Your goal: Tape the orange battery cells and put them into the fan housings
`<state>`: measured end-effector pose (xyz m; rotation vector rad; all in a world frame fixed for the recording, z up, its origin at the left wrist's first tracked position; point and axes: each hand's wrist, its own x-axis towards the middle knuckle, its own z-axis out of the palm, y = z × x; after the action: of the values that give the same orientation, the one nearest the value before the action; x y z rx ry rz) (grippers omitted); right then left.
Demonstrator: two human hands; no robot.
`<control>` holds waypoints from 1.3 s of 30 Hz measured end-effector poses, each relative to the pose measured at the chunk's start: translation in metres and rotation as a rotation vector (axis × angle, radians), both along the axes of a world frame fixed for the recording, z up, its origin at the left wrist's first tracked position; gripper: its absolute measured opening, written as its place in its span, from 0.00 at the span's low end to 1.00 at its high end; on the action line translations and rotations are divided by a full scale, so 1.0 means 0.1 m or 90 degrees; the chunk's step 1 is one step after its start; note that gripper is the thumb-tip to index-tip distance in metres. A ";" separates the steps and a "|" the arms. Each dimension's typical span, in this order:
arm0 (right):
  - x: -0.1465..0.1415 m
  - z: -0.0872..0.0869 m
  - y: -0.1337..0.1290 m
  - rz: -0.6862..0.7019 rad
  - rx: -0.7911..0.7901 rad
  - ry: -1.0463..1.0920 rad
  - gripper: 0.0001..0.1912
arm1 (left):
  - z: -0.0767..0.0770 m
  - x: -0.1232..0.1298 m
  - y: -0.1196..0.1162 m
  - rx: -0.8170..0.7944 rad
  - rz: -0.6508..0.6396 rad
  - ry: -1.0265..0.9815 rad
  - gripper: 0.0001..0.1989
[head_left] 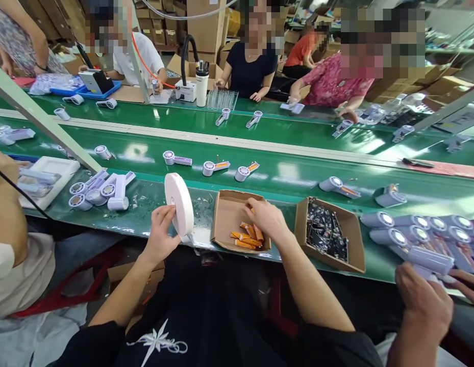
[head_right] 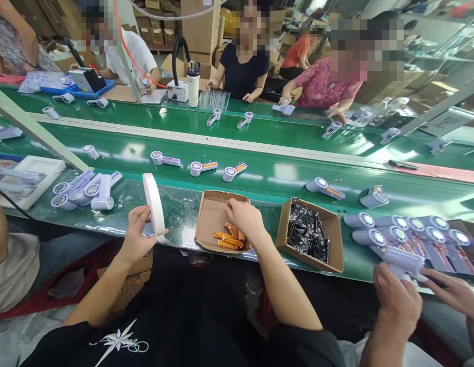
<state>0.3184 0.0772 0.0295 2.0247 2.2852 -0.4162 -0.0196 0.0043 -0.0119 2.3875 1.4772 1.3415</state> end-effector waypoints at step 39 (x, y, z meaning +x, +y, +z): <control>-0.56 -0.23 -0.45 -0.101 0.193 0.991 0.19 | -0.01 0.17 -0.05 0.012 -0.029 0.306 0.34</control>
<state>0.2623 0.0321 0.0061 2.3180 2.8102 -2.4996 -0.0027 -0.0011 -0.0130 2.8751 1.4844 0.8033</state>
